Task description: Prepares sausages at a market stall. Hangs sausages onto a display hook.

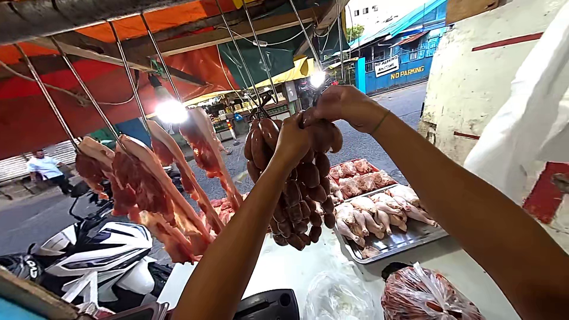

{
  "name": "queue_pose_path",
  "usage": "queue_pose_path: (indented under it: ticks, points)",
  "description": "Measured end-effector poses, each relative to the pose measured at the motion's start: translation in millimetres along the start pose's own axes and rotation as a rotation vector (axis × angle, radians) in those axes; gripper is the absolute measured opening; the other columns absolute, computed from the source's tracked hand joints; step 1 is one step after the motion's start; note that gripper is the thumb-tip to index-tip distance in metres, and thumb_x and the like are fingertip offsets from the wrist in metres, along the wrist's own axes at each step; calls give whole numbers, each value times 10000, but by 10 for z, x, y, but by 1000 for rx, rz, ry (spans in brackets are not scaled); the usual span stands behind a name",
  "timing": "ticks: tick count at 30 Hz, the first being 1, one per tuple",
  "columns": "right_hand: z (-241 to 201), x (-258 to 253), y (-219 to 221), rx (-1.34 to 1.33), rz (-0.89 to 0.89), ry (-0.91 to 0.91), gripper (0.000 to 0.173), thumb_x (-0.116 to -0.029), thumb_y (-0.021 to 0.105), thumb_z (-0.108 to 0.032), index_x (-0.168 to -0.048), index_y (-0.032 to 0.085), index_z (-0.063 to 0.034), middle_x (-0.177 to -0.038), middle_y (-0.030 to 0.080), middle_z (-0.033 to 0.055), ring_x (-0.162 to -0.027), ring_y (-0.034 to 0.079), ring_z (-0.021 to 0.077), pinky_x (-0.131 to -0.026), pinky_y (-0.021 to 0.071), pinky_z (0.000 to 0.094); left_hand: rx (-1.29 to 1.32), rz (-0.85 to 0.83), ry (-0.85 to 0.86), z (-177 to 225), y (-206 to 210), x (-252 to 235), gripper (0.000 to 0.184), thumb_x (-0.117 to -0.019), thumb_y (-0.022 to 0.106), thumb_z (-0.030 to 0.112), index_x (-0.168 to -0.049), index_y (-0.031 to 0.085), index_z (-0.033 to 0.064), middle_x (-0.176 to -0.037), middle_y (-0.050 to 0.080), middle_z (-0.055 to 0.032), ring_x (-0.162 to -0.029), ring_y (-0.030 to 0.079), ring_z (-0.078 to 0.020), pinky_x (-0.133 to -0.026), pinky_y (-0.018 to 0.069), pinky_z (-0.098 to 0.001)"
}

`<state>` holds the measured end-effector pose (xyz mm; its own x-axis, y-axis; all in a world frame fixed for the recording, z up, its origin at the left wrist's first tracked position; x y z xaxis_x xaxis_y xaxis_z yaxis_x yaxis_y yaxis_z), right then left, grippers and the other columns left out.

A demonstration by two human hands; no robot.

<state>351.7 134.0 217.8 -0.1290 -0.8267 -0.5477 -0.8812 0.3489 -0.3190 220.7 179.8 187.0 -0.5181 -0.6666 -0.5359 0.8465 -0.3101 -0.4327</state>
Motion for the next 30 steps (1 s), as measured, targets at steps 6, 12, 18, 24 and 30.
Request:
queue_pose_path:
  ticks: [6,12,18,24,30]
  points:
    - [-157,28,0,350,112,0,257,-869,769,-32,-1108,676,-27,-984,673,134,-872,650,226,-813,543,452,-45,66,-19,-36,-116,63,283,-963,623,14,-1246,637,1,-1125,658,-173,-933,669,-226,-848,567,-402]
    - [-218,95,36,378,81,-26,277,-905,651,36,-1165,682,-56,-1004,706,91,-859,681,169,-798,572,381,20,103,-34,1,-129,211,313,-950,652,30,-1262,639,23,-1138,662,-154,-941,672,-206,-849,568,-386]
    - [-169,154,21,177,21,50,248,-922,563,23,-1139,666,-38,-1042,689,85,-804,669,136,-720,579,314,-188,75,34,121,-64,345,493,-1009,578,98,-1490,489,38,-1384,599,-180,-1286,576,-261,-1098,448,-453]
    - [-228,200,86,71,-195,80,409,-913,573,67,-1303,604,-53,-1223,655,127,-987,699,196,-817,613,344,-209,89,90,139,-126,77,419,-969,592,63,-1388,584,33,-1306,636,-165,-1223,606,-238,-1054,477,-435]
    - [-144,198,-25,17,-286,102,522,-948,523,-24,-1462,532,-111,-1374,608,114,-1008,710,235,-733,632,389,-132,-73,120,261,-198,-211,442,-903,677,-11,-1332,665,95,-1263,674,-107,-1008,695,-173,-892,583,-372]
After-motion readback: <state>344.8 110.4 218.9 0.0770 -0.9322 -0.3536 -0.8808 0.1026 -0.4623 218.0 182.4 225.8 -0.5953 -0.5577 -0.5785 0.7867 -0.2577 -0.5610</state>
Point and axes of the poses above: each hand's wrist, its own x-axis away from the middle knuckle, its own y-axis out of the palm, z = x × y, the point moved 9 cm from there along -x, towards the middle knuckle
